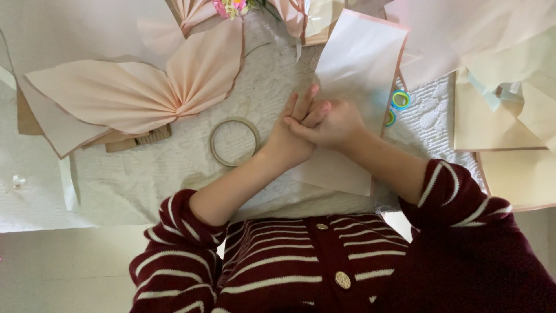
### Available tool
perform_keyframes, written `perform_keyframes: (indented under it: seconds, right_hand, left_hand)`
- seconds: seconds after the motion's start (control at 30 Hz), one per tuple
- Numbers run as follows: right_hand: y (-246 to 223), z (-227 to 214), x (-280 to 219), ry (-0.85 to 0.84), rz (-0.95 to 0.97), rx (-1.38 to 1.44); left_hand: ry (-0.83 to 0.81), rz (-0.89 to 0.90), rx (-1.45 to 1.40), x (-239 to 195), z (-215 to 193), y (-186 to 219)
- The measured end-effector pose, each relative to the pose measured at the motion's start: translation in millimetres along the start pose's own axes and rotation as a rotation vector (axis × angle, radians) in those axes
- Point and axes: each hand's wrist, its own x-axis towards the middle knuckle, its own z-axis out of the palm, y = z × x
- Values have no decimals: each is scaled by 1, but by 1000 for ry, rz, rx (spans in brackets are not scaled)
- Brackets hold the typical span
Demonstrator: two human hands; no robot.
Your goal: The person wraps a flower bouquet by gathering and layering pieces of paper around the stems and flowers, securing them with tape, and smoothing the folds by hand.
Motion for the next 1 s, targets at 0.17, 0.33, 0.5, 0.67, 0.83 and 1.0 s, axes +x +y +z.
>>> perform_keyframes:
  seconds: [0.17, 0.33, 0.5, 0.67, 0.83, 1.0]
  right_hand:
    - [16, 11, -1, 38, -104, -258]
    - [23, 21, 7, 65, -160, -321]
    - [22, 26, 17, 45, -159, -407]
    - [26, 30, 7, 51, -173, -455]
    - [18, 19, 10, 61, -182, -460]
    - [6, 17, 9, 118, -181, -369]
  left_hand:
    - [-159, -80, 39, 6, -15, -3]
    - [-271, -178, -8, 9, -18, -7]
    - [-431, -240, -91, 26, -48, -18]
    - [-200, -135, -73, 17, -19, -32]
    - [177, -2, 137, 34, -5, -33]
    - [358, 57, 224, 33, 4, -31]
